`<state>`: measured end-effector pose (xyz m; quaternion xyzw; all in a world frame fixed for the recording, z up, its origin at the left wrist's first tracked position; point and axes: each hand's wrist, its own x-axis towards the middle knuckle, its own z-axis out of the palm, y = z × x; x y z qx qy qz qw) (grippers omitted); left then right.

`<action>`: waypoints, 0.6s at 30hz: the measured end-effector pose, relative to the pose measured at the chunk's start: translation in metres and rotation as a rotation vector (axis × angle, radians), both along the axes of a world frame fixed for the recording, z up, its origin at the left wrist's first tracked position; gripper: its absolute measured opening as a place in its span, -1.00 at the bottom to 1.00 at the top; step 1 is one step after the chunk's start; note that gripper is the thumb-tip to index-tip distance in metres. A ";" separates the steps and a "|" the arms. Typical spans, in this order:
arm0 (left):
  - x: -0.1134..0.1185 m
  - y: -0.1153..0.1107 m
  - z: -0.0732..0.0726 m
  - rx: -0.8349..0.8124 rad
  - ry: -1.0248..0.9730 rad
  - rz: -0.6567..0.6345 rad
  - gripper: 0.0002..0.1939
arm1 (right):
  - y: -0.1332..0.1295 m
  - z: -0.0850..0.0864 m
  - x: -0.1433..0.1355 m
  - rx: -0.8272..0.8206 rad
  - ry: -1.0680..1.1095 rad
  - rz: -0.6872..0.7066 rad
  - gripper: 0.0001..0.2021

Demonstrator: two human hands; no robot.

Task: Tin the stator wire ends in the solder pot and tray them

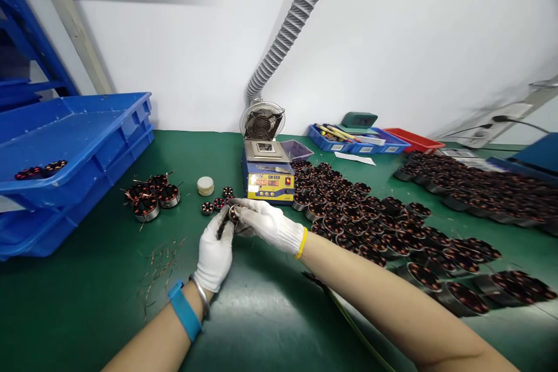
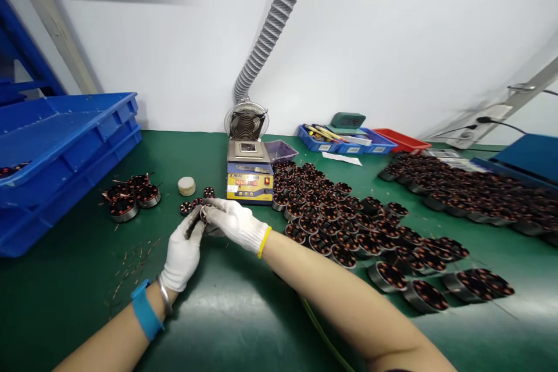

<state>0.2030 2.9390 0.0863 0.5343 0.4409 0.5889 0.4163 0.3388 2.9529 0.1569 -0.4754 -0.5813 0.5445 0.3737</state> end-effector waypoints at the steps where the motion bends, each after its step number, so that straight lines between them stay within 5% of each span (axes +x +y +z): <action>1: 0.000 0.000 0.000 0.013 -0.012 -0.015 -0.54 | -0.002 0.002 0.003 -0.058 0.018 0.033 -0.60; 4: 0.002 0.002 0.000 0.027 -0.006 -0.034 -0.54 | -0.003 0.008 0.012 -0.138 0.004 0.053 -0.65; 11: 0.004 0.002 -0.003 -0.043 0.128 -0.100 -0.66 | 0.012 0.019 0.024 -0.007 -0.105 -0.105 -0.68; 18: 0.007 0.000 -0.005 -0.109 0.201 -0.174 -0.57 | 0.068 0.071 0.067 0.307 -0.527 -0.322 -0.69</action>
